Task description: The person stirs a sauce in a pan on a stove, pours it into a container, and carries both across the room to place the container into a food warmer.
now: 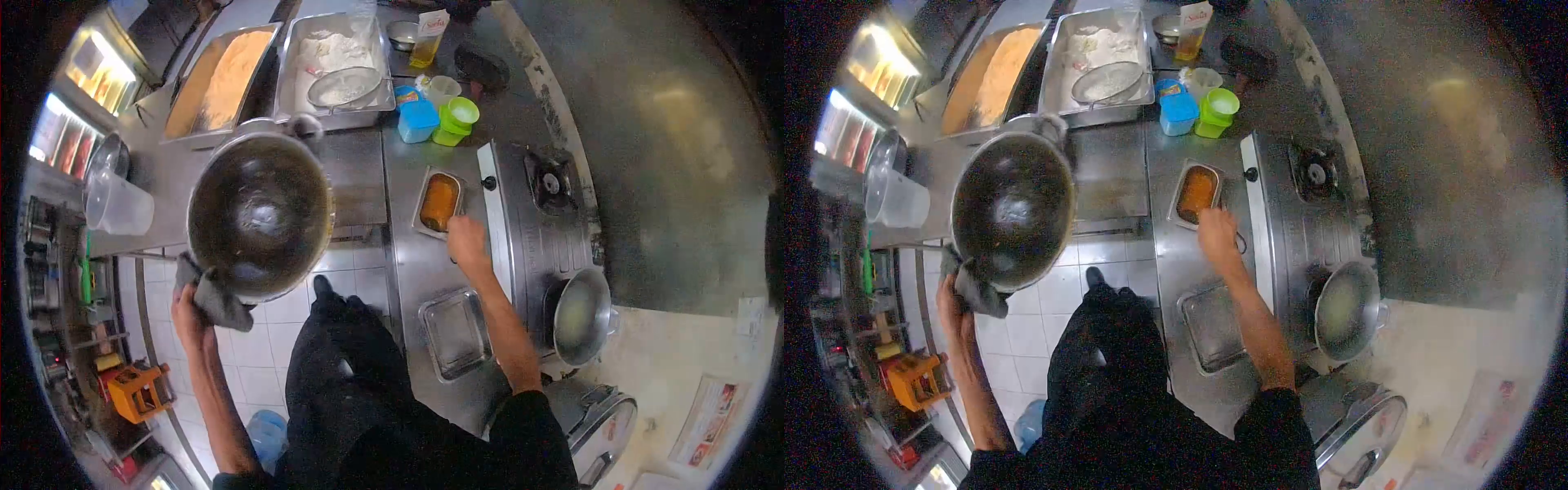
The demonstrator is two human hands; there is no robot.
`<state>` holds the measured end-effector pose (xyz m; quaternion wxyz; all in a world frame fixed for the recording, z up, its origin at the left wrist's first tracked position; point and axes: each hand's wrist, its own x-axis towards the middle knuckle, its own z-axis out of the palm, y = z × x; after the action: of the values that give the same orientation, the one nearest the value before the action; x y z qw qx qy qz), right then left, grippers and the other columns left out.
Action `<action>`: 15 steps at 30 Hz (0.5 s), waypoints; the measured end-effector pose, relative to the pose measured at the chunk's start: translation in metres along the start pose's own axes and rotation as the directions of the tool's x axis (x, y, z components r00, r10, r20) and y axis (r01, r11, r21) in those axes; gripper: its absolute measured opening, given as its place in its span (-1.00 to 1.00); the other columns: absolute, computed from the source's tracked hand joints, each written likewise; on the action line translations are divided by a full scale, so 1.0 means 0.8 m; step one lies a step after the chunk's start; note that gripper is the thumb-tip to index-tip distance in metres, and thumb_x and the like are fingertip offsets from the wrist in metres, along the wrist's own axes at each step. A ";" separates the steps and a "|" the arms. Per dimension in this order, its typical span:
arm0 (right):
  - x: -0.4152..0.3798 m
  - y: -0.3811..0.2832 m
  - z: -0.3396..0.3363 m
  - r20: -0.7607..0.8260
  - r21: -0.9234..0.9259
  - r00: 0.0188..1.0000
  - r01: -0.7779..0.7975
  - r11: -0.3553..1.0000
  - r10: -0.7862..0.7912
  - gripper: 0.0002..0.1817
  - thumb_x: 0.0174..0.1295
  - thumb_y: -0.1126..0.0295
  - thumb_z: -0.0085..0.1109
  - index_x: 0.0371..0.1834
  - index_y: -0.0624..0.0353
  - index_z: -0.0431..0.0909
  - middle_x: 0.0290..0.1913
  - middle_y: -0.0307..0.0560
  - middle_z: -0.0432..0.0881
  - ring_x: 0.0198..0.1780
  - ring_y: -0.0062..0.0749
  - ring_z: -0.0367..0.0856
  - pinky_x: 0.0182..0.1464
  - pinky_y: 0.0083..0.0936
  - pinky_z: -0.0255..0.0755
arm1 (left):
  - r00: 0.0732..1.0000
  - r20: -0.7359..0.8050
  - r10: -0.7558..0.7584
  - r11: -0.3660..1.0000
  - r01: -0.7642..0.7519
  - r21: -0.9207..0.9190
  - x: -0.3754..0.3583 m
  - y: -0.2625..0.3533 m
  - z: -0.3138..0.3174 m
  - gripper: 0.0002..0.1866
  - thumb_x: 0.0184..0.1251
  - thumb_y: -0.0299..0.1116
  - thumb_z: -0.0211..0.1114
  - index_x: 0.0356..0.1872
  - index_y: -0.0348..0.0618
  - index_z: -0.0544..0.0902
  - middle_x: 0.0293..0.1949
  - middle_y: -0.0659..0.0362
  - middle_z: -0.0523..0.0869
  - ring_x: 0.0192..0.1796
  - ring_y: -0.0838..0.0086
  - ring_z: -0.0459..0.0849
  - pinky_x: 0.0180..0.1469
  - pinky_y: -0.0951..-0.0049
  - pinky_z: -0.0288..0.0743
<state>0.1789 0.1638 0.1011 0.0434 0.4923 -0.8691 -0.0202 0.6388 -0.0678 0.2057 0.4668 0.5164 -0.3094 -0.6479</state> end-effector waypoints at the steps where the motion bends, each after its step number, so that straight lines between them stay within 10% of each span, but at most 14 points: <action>1: 0.001 0.000 0.009 0.008 -0.002 1.000 0.006 1.000 -0.006 -0.87 0.14 0.45 0.08 -0.49 0.13 0.63 -0.44 0.01 0.66 -0.33 -0.11 0.71 -0.29 -0.16 0.54 | 0.999 -0.034 -0.016 1.000 0.015 -0.013 -0.008 -0.003 -0.026 -0.77 0.33 -0.48 0.07 -0.03 -0.30 0.49 -0.11 0.06 0.61 -0.11 0.31 0.64 -0.01 0.28 0.55; 6: 0.006 -0.004 0.036 0.024 0.007 1.000 -0.014 1.000 0.014 -0.85 0.17 0.46 0.06 -0.47 0.12 0.63 -0.43 0.00 0.67 -0.34 -0.10 0.71 -0.33 -0.20 0.54 | 0.987 -0.136 -0.088 0.995 0.094 0.044 -0.033 -0.026 -0.220 -0.83 0.38 -0.43 0.02 -0.10 -0.24 0.50 -0.10 0.06 0.60 -0.08 0.26 0.63 0.02 0.22 0.57; 12: 0.019 -0.003 0.049 -0.010 0.063 0.998 -0.064 0.996 0.065 -0.82 0.19 0.47 0.03 -0.45 0.21 0.64 -0.37 0.10 0.68 -0.33 -0.03 0.71 -0.31 -0.16 0.55 | 0.927 -0.356 -0.118 0.949 0.000 -0.314 -0.137 -0.031 -0.288 -0.59 0.42 -0.34 0.00 0.20 -0.37 0.43 0.10 -0.04 0.59 0.13 0.16 0.58 0.25 0.12 0.45; 15: 0.032 -0.005 0.038 0.003 0.143 0.995 -0.103 0.984 0.104 -0.81 0.17 0.51 0.01 -0.41 0.30 0.65 -0.30 0.22 0.66 -0.29 0.12 0.69 -0.28 -0.08 0.55 | 0.960 -0.281 -0.018 0.993 -0.017 -0.119 -0.175 -0.076 -0.415 -0.53 0.42 -0.24 0.03 0.22 -0.37 0.42 0.17 -0.03 0.55 0.22 0.17 0.52 0.33 0.08 0.36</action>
<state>0.1661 0.1392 0.0718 0.0111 0.4483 -0.8926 0.0455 0.9437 0.1111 0.1140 0.5361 0.5744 -0.2001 -0.5854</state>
